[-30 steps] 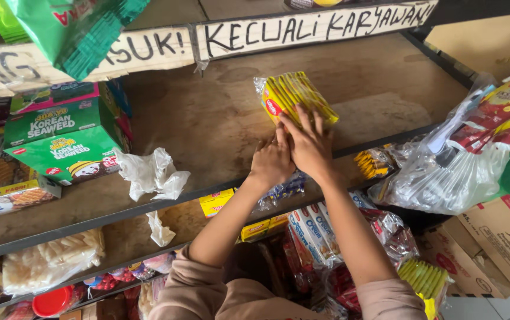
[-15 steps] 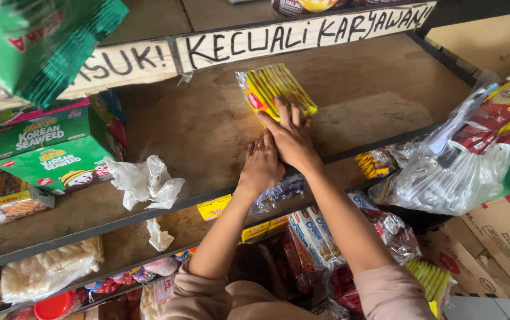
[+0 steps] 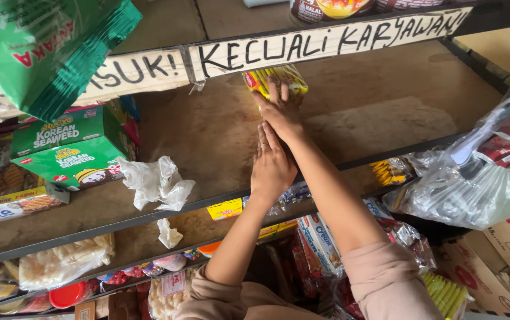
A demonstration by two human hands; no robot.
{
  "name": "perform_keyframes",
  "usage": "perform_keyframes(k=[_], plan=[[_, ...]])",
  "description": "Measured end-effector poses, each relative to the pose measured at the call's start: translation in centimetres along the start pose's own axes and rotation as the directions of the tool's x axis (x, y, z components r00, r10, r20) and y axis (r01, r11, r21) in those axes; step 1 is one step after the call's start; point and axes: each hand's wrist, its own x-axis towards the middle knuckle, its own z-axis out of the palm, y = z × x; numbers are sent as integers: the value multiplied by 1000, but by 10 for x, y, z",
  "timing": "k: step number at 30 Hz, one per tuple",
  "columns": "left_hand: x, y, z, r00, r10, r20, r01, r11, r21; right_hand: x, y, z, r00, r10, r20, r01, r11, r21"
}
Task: The person wipes the plastic packaging of snack items on a store shelf using a white cloth. They handle multiple snack packs, wiping each one individually and placing them back on the shelf.
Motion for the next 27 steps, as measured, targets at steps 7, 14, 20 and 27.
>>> perform_keyframes(k=[7,14,20,27], plan=[[0,-3,1,997,66,-49,-66,998,1,37,-22,-9,935,155,318,-182,982,57],[2,-13,13,997,65,-46,-64,997,31,53,-33,-29,891,203,405,-231,973,21],[1,-15,14,994,86,-66,-86,996,15,68,-32,-18,853,221,474,-271,962,40],[2,-15,15,997,62,-55,-60,998,37,81,-28,0,872,222,436,-259,965,26]])
